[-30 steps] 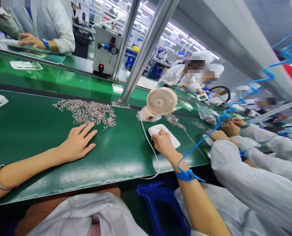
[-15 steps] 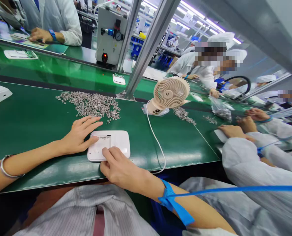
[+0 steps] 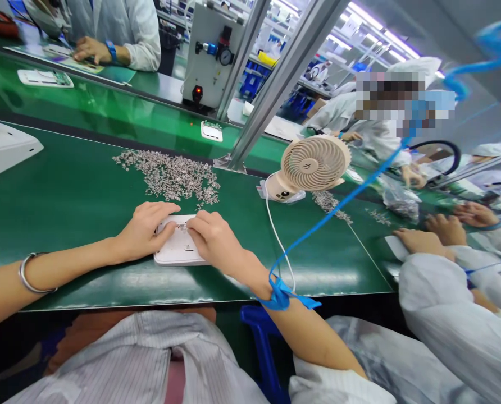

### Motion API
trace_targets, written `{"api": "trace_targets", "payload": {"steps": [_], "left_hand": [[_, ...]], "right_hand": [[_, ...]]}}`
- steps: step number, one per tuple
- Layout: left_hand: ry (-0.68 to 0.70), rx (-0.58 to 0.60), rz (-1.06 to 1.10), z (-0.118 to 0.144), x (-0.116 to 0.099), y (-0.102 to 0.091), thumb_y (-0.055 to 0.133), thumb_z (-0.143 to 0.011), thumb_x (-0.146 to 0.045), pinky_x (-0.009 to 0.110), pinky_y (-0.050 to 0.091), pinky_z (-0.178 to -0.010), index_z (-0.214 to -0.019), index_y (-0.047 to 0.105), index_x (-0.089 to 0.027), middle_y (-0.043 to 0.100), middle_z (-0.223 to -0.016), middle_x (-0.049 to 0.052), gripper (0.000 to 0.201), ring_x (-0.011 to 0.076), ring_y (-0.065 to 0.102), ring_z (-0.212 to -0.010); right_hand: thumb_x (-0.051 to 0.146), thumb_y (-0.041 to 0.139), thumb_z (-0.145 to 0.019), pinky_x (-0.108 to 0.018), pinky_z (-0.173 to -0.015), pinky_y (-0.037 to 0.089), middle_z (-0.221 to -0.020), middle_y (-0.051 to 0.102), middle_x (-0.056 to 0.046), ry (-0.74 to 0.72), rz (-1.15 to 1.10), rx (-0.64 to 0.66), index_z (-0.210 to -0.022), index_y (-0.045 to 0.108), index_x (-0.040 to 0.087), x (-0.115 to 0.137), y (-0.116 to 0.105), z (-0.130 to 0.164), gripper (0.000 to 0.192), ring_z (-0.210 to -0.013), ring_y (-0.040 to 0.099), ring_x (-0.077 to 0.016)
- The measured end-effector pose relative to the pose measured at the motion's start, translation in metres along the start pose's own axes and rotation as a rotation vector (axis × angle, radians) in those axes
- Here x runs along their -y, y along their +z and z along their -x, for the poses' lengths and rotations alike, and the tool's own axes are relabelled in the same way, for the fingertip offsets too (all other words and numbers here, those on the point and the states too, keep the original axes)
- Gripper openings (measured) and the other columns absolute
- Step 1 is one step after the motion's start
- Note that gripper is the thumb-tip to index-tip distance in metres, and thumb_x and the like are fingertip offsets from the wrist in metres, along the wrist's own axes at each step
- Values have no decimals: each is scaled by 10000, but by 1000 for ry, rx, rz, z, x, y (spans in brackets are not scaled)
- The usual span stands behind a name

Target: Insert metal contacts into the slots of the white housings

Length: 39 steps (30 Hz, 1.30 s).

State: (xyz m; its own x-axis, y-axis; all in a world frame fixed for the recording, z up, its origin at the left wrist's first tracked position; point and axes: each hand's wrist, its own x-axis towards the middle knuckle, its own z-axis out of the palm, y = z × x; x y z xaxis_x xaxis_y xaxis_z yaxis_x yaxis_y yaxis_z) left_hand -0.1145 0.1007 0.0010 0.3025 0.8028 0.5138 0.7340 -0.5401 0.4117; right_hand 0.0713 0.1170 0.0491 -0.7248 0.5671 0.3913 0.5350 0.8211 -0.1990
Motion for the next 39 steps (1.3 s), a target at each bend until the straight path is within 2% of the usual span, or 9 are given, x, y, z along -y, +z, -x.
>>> {"api": "trace_targets", "payload": {"steps": [6, 11, 15, 18, 22, 26, 30, 33, 39], "left_hand": [[-36, -25, -37, 9, -12, 0, 371, -875, -299, 439, 377, -889, -1023, 605, -112, 606, -1147, 133, 334, 272, 537, -1040], [-42, 272, 57, 6, -8, -2, 378, -861, -217, 424, 389, -889, -1269, 482, -209, 503, -1295, 100, 421, 252, 491, -1109], [-55, 133, -140, 6, -11, -4, 378, -842, -123, 331, 410, -669, -1157, 564, -207, 622, -942, 80, 376, 199, 552, -771], [100, -40, -359, 15, -24, -5, 409, -832, -118, 305, 319, -533, -852, 626, -143, 550, -653, 61, 219, 189, 463, -578], [468, -50, -312, 29, -45, -8, 395, -842, -112, 300, 303, -530, -716, 597, -143, 500, -568, 21, 240, 157, 415, -536], [768, -65, -270, 30, -50, -12, 446, -868, -161, 287, 365, -668, -978, 615, -133, 638, -828, 48, 204, 146, 505, -697], [695, 10, -360, 24, -48, -9, 462, -899, -308, 332, 340, -868, -1109, 574, -169, 602, -1158, 61, 276, 200, 493, -1058], [652, 11, -448, 24, -51, -3, 460, -901, -316, 337, 343, -827, -1051, 601, -133, 641, -1030, 65, 276, 207, 538, -957], [581, -10, -519, 28, -56, 1, 462, -886, -318, 332, 344, -771, -1010, 613, -107, 650, -977, 80, 288, 208, 556, -881]], "right_hand": [[142, 474, -858, -256, -659, 413, -759, 562, -42, 41, -50, -5, -781, 622, 154, -6, 1, -9, 168, -699, 517, -137], [122, 475, -855, -256, -600, 394, -690, 536, -21, 152, -67, -63, -761, 579, 160, 11, -15, 8, 146, -634, 487, -127], [112, 491, -845, -243, -585, 403, -664, 528, 2, 278, -113, -207, -761, 556, 177, 22, -16, 32, 124, -608, 484, -112], [137, 525, -829, -232, -581, 428, -661, 535, 16, 444, -232, -399, -753, 557, 187, 18, -3, 46, 97, -599, 500, -103], [197, 570, -801, -249, -632, 462, -707, 585, 9, 602, -444, -542, -752, 588, 191, 4, 14, 43, 52, -655, 545, -114], [240, 605, -768, -257, -648, 487, -748, 629, -1, 591, -726, -439, -749, 619, 189, -6, 17, 25, 56, -692, 579, -123], [224, 589, -777, -283, -729, 499, -852, 644, -24, 518, -828, -364, -761, 634, 191, -4, 11, 22, 58, -816, 603, -141], [191, 600, -755, -277, -718, 490, -915, 626, -45, 532, -695, -352, -727, 629, 191, 0, 8, 35, 40, -908, 594, -164], [141, 542, -781, -266, -650, 476, -871, 597, -60, 485, -402, -273, -711, 616, 176, 2, 10, 52, 108, -782, 590, -144]]}}
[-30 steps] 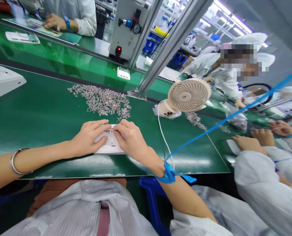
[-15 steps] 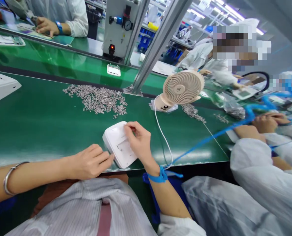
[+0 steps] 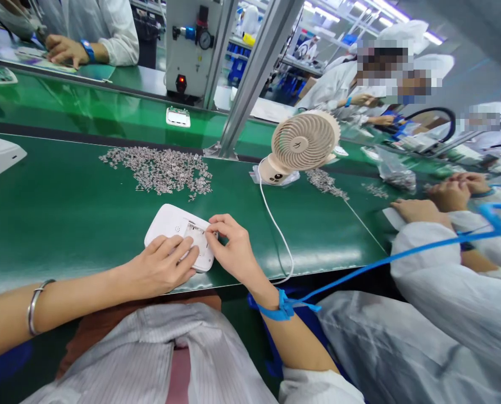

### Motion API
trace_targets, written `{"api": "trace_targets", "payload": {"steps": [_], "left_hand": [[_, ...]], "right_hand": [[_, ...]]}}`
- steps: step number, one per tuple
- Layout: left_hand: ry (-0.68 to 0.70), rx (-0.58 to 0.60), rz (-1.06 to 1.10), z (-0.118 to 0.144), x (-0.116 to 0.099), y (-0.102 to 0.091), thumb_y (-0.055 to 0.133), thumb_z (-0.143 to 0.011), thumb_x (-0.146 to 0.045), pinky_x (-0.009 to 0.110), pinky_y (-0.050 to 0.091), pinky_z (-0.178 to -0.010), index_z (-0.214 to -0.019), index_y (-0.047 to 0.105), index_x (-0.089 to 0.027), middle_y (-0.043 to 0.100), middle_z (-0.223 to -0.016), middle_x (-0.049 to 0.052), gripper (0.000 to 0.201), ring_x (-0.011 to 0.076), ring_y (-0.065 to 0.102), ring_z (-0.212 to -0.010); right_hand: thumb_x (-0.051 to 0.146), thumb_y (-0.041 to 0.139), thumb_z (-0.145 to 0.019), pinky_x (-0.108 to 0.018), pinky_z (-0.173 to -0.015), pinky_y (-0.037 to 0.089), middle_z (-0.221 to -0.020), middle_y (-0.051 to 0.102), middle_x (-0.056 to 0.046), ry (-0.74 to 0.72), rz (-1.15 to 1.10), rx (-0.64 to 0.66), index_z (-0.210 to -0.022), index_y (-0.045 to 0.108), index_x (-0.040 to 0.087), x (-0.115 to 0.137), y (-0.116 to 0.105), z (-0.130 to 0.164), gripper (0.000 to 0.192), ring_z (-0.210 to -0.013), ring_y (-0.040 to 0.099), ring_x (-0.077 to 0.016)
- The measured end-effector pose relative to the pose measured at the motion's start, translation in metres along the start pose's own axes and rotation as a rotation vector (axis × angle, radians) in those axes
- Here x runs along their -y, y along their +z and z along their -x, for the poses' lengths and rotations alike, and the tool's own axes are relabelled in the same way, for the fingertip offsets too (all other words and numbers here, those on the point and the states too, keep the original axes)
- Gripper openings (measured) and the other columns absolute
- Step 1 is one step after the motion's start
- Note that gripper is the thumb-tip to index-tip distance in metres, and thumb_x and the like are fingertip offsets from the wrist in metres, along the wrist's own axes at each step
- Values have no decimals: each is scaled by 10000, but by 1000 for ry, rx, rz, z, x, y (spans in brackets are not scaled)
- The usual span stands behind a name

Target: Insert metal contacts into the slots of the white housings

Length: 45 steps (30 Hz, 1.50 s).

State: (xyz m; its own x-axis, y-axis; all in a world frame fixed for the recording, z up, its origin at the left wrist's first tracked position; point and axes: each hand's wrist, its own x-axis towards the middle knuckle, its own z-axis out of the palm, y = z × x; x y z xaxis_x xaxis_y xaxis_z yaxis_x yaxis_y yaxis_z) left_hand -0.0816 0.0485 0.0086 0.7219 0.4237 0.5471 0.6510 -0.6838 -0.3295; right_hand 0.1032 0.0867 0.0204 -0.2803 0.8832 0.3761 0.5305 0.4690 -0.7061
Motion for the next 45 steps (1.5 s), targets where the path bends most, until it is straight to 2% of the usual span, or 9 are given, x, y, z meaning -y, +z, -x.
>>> {"api": "trace_targets", "payload": {"steps": [5, 10, 13, 19, 29, 34, 37, 41, 45], "left_hand": [[-6, 23, 3, 0, 1, -1, 442, -889, -297, 339, 334, -843, -1015, 613, -101, 639, -1094, 97, 289, 225, 542, -990], [9, 93, -30, -3, -1, -4, 388, -905, -317, 343, 329, -821, -1075, 597, -117, 585, -1219, 109, 335, 230, 523, -1039], [-14, 119, -42, -4, -2, -4, 376, -907, -318, 340, 325, -822, -1086, 593, -120, 576, -1231, 117, 344, 225, 525, -1028], [-32, 122, -32, -5, -4, -3, 397, -893, -299, 346, 327, -834, -1047, 597, -123, 567, -1238, 123, 308, 235, 527, -1013], [-34, 130, -43, -6, -5, -5, 385, -895, -274, 339, 339, -817, -1072, 597, -107, 575, -1230, 121, 323, 226, 542, -1010], [-9, 131, -42, -6, -5, -6, 390, -895, -279, 350, 344, -813, -1111, 590, -92, 569, -1238, 127, 348, 237, 540, -1021], [-12, 136, -51, -7, -4, -6, 390, -895, -279, 349, 347, -810, -1118, 583, -92, 576, -1224, 132, 350, 239, 545, -1010], [-23, 141, -52, -7, -4, -5, 397, -892, -289, 347, 357, -809, -1094, 586, -103, 579, -1218, 129, 334, 241, 553, -989], [-31, 140, -48, -7, -7, -6, 385, -895, -284, 335, 372, -808, -1069, 592, -116, 577, -1223, 120, 318, 233, 557, -988]], "right_hand": [[103, 489, -809, -280, -667, 489, -839, 597, -71, -165, 187, -58, -737, 592, 170, -1, 10, -2, 143, -764, 591, -154], [92, 464, -810, -303, -646, 490, -817, 600, -85, -234, 363, -95, -715, 555, 170, 0, 16, -3, 153, -729, 580, -172], [96, 470, -810, -308, -661, 496, -832, 608, -84, -216, 362, -95, -716, 554, 175, 0, 16, -1, 148, -755, 592, -178], [128, 454, -853, -332, -799, 518, -982, 613, -108, -118, 152, -177, -862, 624, 181, 2, 16, 14, 178, -926, 614, -189], [133, 451, -840, -375, -814, 520, -1077, 575, -122, -97, 162, -170, -895, 654, 195, 1, 21, 24, 219, -919, 610, -198], [118, 449, -822, -381, -747, 506, -1033, 556, -137, -218, 308, -53, -865, 640, 171, 2, 11, 17, 202, -824, 589, -193], [127, 457, -811, -342, -691, 490, -933, 563, -105, -213, 289, -1, -787, 602, 176, 2, 6, 7, 154, -740, 568, -167], [128, 488, -766, -278, -615, 460, -720, 523, -19, -86, 211, -86, -701, 489, 206, 1, 10, -1, 101, -665, 522, -143], [155, 513, -775, -277, -609, 470, -753, 547, -12, -49, 191, -152, -790, 514, 204, -6, 12, -2, 51, -632, 532, -132]]}}
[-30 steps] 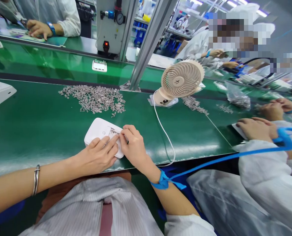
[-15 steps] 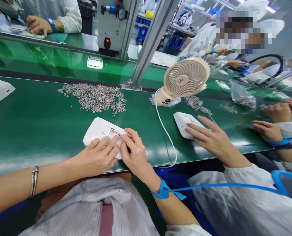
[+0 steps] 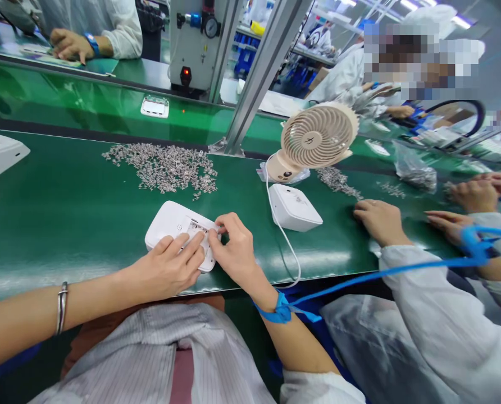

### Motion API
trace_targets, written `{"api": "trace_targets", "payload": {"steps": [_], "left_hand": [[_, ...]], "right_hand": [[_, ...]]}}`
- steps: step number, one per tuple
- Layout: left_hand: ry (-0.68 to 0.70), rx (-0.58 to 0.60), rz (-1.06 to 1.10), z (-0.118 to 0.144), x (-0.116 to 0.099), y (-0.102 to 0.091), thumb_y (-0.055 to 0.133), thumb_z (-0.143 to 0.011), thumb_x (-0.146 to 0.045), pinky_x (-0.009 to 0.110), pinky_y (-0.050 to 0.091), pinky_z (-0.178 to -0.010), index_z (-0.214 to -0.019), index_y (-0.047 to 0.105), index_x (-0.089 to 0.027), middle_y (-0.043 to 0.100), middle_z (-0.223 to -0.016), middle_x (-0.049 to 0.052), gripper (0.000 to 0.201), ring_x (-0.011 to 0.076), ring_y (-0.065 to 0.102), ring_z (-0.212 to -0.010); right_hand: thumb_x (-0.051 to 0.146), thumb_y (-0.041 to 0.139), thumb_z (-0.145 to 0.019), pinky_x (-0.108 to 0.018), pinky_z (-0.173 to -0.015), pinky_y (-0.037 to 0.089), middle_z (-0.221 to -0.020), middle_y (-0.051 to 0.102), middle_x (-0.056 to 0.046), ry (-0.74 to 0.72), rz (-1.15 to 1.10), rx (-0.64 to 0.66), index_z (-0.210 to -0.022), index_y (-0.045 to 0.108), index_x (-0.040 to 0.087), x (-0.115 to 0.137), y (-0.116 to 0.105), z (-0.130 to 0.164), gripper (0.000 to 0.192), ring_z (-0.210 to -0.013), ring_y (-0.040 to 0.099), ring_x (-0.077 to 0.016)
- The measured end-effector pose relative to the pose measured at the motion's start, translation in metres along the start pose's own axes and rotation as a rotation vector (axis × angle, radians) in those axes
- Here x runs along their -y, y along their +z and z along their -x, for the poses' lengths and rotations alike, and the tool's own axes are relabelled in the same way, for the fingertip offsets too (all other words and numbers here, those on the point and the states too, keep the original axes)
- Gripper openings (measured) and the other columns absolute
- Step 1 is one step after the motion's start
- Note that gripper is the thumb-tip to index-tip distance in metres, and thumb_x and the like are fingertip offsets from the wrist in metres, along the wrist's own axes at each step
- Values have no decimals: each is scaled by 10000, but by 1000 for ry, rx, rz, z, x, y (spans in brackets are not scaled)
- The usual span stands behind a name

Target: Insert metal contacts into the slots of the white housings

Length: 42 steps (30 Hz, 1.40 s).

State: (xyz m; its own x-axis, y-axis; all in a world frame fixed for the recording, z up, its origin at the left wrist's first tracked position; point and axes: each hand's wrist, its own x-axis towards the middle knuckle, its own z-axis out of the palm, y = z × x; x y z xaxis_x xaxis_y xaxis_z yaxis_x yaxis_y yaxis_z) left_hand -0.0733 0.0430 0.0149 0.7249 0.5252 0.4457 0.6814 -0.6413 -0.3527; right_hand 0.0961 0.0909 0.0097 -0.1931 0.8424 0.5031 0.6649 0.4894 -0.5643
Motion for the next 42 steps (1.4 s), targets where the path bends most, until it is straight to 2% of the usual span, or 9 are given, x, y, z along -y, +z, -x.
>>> {"api": "trace_targets", "payload": {"steps": [6, 10, 14, 19, 22, 26, 29, 35, 42], "left_hand": [[-157, 286, -316, -2, 25, -8, 386, -766, -35, 347, 403, -656, -974, 618, -2, 655, -909, 212, 313, 277, 595, -826], [-560, 594, -284, 14, 81, -18, 339, -732, 5, 359, 375, -544, -782, 630, 6, 606, -680, 208, 295, 289, 576, -649], [-849, 441, -255, 32, 120, -24, 306, -807, -78, 404, 400, -634, -866, 598, -9, 575, -765, 196, 306, 305, 557, -804], [-722, 262, -148, 25, 111, -7, 327, -877, -262, 492, 384, -728, -1063, 558, -50, 578, -977, 227, 365, 372, 525, -920], [-583, 249, 65, 17, 97, 2, 375, -890, -328, 489, 389, -800, -1176, 538, -128, 562, -1180, 172, 385, 356, 519, -1005], [-438, 306, 531, 13, 89, 0, 390, -897, -420, 418, 394, -902, -1279, 473, -156, 545, -1263, 114, 472, 275, 507, -1111], [-387, 417, 642, 12, 87, -6, 492, -836, -454, 368, 435, -833, -1308, 448, -148, 618, -1133, 109, 564, 257, 568, -998], [-430, 599, 703, 8, 89, -17, 506, -816, -389, 249, 419, -603, -1343, 393, -141, 653, -809, 46, 594, 192, 606, -748], [-438, 671, 679, 8, 90, -23, 469, -832, -375, 251, 380, -576, -1377, 332, -141, 612, -724, 29, 609, 202, 583, -731]], "right_hand": [[373, 729, -640, -588, -949, 302, -1176, 455, -200, 244, 334, -459, -953, 572, 163, -51, -35, -17, 408, -1154, 412, -402], [450, 818, -460, -637, -945, 213, -1262, 325, -293, 723, 375, -415, -961, 557, 147, -91, -69, -28, 641, -1208, 274, -540], [423, 831, -407, -575, -925, 299, -1020, 461, -240, 857, 309, -409, -818, 530, 171, -109, -86, -27, 569, -1132, 398, -501], [413, 775, -542, -507, -902, 401, -1053, 507, -148, 567, 196, -470, -940, 567, 214, -81, -78, -5, 491, -1057, 490, -365], [423, 753, -597, -431, -801, 498, -1141, 505, -108, 186, -17, -114, -1156, 497, 217, -43, -58, 14, 648, -1028, 538, -289], [389, 771, -623, -477, -977, 404, -1309, 419, -156, -170, -127, 322, -1307, 408, 221, 1, -31, 22, 792, -1227, 417, -308], [465, 802, -561, -489, -1003, 380, -1382, 368, -152, -172, -226, 435, -1305, 439, 244, 11, -18, 2, 857, -1280, 365, -316], [266, 603, -782, -441, -911, 443, -1061, 576, -113, -77, -125, 203, -940, 661, 191, -16, 21, -66, 184, -1017, 573, -239], [178, 580, -766, -499, -925, 380, -1143, 531, -170, -86, 201, 229, -777, 682, 157, -28, 74, -100, 105, -1061, 528, -303]]}}
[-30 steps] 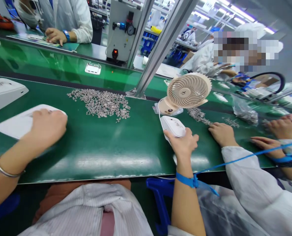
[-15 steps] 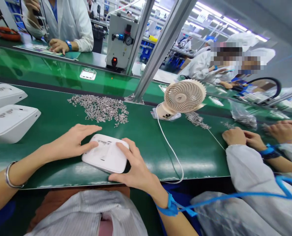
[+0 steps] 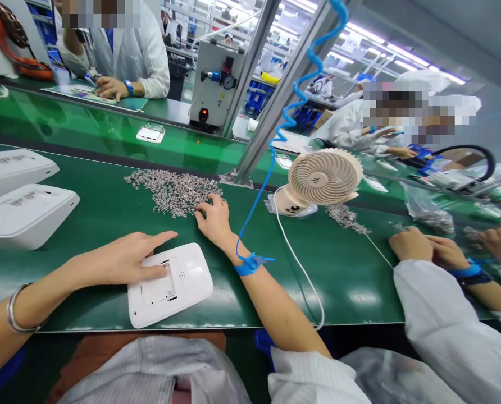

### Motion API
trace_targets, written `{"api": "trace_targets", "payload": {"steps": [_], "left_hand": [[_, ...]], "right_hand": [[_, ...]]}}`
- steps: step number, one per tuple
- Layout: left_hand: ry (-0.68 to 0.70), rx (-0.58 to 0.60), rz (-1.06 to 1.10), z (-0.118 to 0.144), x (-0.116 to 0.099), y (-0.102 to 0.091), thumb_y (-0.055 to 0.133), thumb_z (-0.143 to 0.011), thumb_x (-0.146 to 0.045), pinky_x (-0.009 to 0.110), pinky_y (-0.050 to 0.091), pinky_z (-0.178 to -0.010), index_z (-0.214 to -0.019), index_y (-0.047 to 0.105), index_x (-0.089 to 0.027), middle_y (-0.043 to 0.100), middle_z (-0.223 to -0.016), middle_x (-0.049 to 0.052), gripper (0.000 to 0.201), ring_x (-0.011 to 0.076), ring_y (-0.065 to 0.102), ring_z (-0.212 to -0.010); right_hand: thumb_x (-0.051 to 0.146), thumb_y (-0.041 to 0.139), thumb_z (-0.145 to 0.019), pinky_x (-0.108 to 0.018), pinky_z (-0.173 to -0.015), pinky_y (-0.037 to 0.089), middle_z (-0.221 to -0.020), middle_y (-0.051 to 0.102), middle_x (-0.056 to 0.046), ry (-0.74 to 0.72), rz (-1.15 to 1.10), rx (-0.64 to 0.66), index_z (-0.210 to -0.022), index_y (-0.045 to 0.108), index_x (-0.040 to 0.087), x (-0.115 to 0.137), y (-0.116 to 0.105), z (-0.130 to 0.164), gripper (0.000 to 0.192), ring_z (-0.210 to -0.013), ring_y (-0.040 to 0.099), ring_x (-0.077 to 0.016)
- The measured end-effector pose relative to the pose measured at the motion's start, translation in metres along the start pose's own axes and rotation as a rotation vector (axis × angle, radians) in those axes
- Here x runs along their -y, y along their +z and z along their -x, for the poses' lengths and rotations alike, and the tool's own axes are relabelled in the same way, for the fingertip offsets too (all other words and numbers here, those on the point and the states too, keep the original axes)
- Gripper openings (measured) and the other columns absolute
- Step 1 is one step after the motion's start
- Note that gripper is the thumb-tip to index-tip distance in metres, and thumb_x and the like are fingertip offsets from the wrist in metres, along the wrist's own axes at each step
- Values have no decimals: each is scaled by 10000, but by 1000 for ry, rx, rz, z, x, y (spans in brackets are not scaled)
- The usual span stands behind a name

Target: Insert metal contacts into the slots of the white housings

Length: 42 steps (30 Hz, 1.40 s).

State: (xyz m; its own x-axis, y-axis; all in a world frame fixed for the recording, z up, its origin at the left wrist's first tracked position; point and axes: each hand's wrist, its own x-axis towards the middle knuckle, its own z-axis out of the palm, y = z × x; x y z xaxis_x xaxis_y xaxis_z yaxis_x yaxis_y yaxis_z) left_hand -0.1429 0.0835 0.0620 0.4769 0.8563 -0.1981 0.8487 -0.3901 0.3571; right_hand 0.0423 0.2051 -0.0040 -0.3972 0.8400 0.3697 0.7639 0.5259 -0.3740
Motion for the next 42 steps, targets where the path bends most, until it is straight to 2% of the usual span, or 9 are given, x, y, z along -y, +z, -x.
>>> {"api": "trace_targets", "payload": {"steps": [7, 12, 16, 22, 26, 29, 32, 39, 42], "left_hand": [[-110, -30, -11, 6, 7, -2, 438, -828, -448, 370, 420, -736, -1448, 138, -150, 594, -1083, 146, 751, 279, 557, -885], [141, -147, 66, -3, 10, 13, 486, -811, -321, 460, 306, -960, -1420, 230, -304, 188, -1509, 61, 660, 302, 392, -1194], [244, -156, 114, -9, 9, 18, 473, -814, -275, 388, 347, -899, -1330, 390, -299, 296, -1466, 63, 523, 236, 497, -1081], [-259, -351, -206, -3, 2, 6, 623, -694, -465, 415, 371, -763, -1118, 544, -164, 547, -987, 105, 526, 291, 519, -869], [-421, -487, -321, -3, 2, 9, 569, -749, -572, 414, 363, -743, -901, 594, -120, 553, -831, 110, 477, 300, 511, -824], [-270, -612, -343, -2, 2, 16, 562, -778, -543, 425, 356, -758, -969, 606, -121, 577, -943, 139, 466, 299, 495, -865], [-74, -638, -297, 1, 0, 23, 583, -769, -530, 454, 342, -820, -1011, 615, -143, 559, -1134, 141, 458, 322, 459, -992], [68, -329, -275, 2, -2, 26, 632, -682, -623, 584, 285, -935, -1169, 568, -200, 324, -1444, 119, 648, 438, 214, -1277], [-31, -352, -348, 1, -8, 28, 620, -716, -601, 547, 336, -909, -1195, 564, -205, 333, -1444, 115, 624, 430, 286, -1245]], "right_hand": [[139, 455, -796, -356, -773, 423, -858, 617, -93, -111, -29, -100, -722, 556, 174, 5, -6, 6, 130, -840, 577, -211], [116, 442, -733, -282, -635, 391, -645, 531, -2, -137, -106, -186, -674, 437, 203, 11, -23, 14, 105, -603, 488, -139], [98, 434, -679, -267, -594, 379, -663, 490, 6, -122, -144, -156, -719, 416, 206, 15, -27, 17, 116, -583, 443, -127], [104, 428, -665, -259, -593, 389, -664, 495, 1, -114, -224, -114, -693, 454, 198, 11, -36, 18, 101, -603, 456, -122], [150, 446, -707, -252, -577, 399, -693, 584, -12, -67, -310, 157, -751, 590, 178, 1, -53, 18, 153, -593, 479, -117], [181, 484, -704, -245, -544, 405, -653, 611, -8, -49, -355, 546, -782, 647, 165, -6, -63, 19, 182, -555, 497, -116], [163, 494, -678, -241, -545, 406, -619, 606, -3, -54, -365, 684, -735, 650, 160, -11, -60, 16, 166, -557, 507, -118], [153, 485, -660, -249, -562, 376, -624, 543, 4, 120, -437, 74, -677, 587, 164, -28, -22, -7, 104, -558, 450, -108], [203, 490, -702, -247, -563, 380, -650, 540, 6, 136, -509, -17, -701, 568, 174, -27, -22, -6, 84, -569, 446, -106]]}}
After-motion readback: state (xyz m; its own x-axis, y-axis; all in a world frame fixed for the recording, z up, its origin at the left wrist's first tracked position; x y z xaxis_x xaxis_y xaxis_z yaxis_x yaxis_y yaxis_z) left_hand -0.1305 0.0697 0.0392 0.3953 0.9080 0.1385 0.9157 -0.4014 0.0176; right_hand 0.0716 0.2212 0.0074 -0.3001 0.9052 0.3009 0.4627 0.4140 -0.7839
